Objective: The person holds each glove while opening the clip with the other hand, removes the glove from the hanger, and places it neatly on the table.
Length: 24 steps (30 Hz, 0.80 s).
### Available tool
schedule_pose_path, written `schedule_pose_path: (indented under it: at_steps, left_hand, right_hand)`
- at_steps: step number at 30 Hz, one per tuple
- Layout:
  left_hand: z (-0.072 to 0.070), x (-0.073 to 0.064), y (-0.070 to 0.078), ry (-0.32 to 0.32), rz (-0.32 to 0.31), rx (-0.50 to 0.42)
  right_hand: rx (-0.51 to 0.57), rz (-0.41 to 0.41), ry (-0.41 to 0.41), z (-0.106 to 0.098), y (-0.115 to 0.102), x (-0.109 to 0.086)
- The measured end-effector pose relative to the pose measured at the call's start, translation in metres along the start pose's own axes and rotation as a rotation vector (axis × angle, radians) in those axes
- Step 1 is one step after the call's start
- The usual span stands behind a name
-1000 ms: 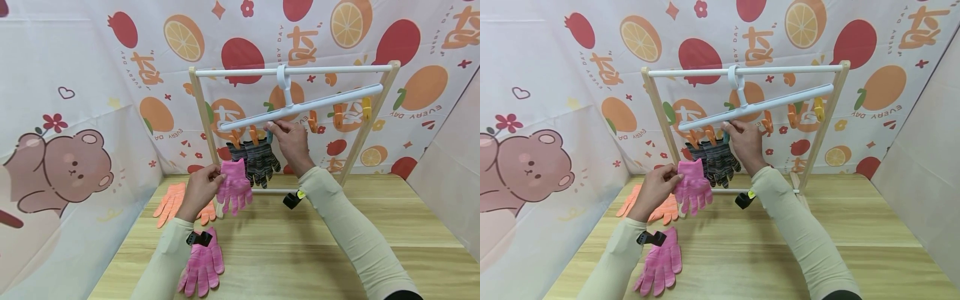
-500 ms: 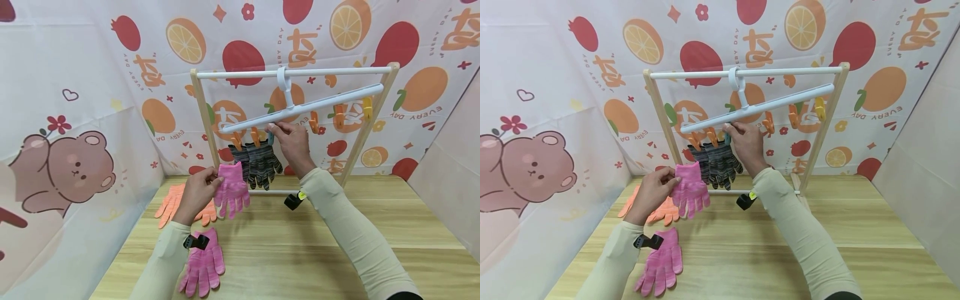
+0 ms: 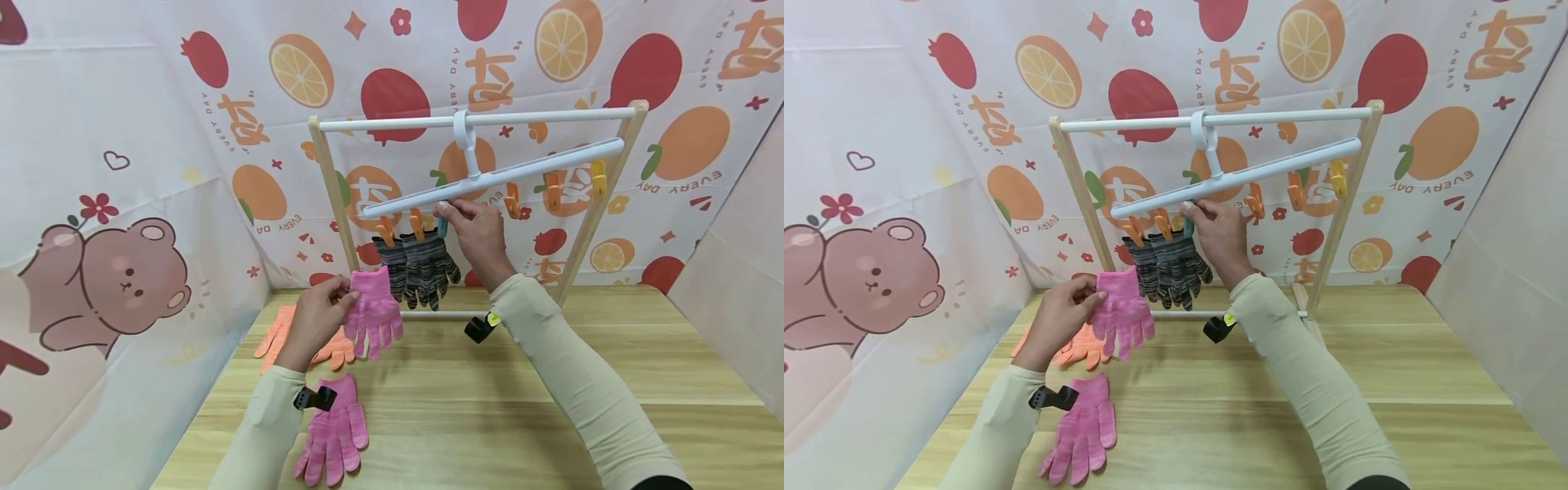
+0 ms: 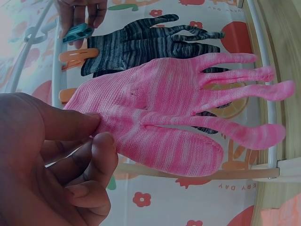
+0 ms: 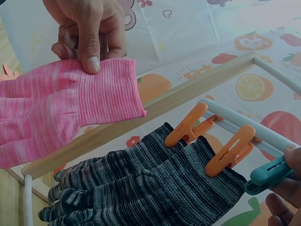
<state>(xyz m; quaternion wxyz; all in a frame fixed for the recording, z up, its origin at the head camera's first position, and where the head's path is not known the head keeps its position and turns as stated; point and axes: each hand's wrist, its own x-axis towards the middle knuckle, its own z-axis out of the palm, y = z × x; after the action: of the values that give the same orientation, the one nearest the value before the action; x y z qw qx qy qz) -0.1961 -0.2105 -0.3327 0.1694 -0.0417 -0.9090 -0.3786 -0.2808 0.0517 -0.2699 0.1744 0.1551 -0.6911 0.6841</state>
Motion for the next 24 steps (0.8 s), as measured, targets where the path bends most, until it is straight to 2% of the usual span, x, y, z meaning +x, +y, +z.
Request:
schedule_pose_path:
  at_steps: [7,24]
  left_hand:
    - [-0.004,-0.002,-0.003,-0.011,-0.017,-0.025]
    - [-0.012,-0.006,-0.011,-0.001,-0.026,0.005]
  right_hand:
    - [0.011,-0.011,-0.005,0.0,0.0,0.001]
    - [0.005,-0.011,-0.001,0.001,0.0,0.0]
